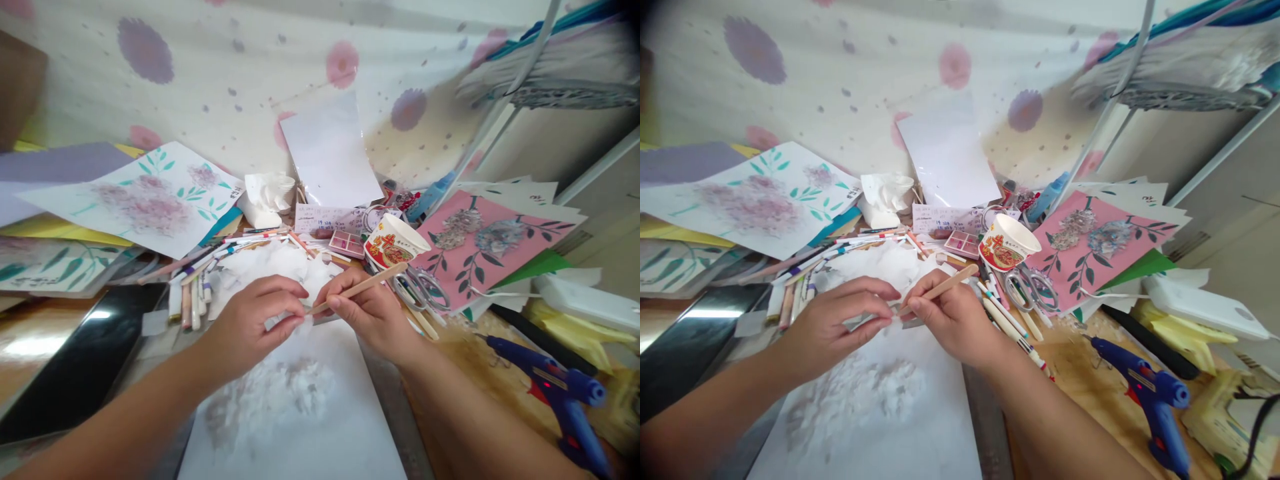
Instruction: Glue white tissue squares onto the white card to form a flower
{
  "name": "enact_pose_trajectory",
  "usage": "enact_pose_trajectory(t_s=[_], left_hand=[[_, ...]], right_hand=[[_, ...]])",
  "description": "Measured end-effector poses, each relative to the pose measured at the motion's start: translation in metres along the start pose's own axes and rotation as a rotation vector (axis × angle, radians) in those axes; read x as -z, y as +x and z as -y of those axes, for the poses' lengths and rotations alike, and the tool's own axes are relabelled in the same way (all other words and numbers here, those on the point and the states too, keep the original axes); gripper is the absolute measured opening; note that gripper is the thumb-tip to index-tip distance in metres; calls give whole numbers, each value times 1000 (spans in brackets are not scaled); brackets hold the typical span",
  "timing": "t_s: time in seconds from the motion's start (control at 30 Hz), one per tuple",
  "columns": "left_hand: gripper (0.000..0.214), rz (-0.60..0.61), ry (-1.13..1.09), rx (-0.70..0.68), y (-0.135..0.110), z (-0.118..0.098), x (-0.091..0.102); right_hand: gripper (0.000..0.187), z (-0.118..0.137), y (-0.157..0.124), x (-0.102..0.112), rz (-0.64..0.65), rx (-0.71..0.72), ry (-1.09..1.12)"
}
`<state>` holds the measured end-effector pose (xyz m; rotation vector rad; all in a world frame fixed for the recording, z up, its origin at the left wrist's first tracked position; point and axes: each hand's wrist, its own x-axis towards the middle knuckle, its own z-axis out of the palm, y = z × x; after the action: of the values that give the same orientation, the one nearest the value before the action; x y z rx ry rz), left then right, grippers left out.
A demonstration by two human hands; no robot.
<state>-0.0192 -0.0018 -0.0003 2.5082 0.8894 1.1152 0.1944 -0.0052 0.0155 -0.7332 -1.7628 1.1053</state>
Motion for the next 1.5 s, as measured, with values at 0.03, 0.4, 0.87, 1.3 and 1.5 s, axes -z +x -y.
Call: enact_pose_trajectory(t_s=[0.03,0.4,0.87,1.3,1.5], left_hand=[[15,-15,27,-2,0,-1,1],[10,280,-268,437,6,-18,9],[10,650,-242,622,5,-28,-14],[11,614,-344,628,4,-21,-17],[10,581,-397,646,3,-25,-22]], right_hand=[[29,0,1,1,4,-15,16],[15,-19,-9,30,24,-165,-309],[8,19,-23,24,292,107,-126],[11,14,-22,12,390,183,-269],[9,18,-21,17,378,192,-245]])
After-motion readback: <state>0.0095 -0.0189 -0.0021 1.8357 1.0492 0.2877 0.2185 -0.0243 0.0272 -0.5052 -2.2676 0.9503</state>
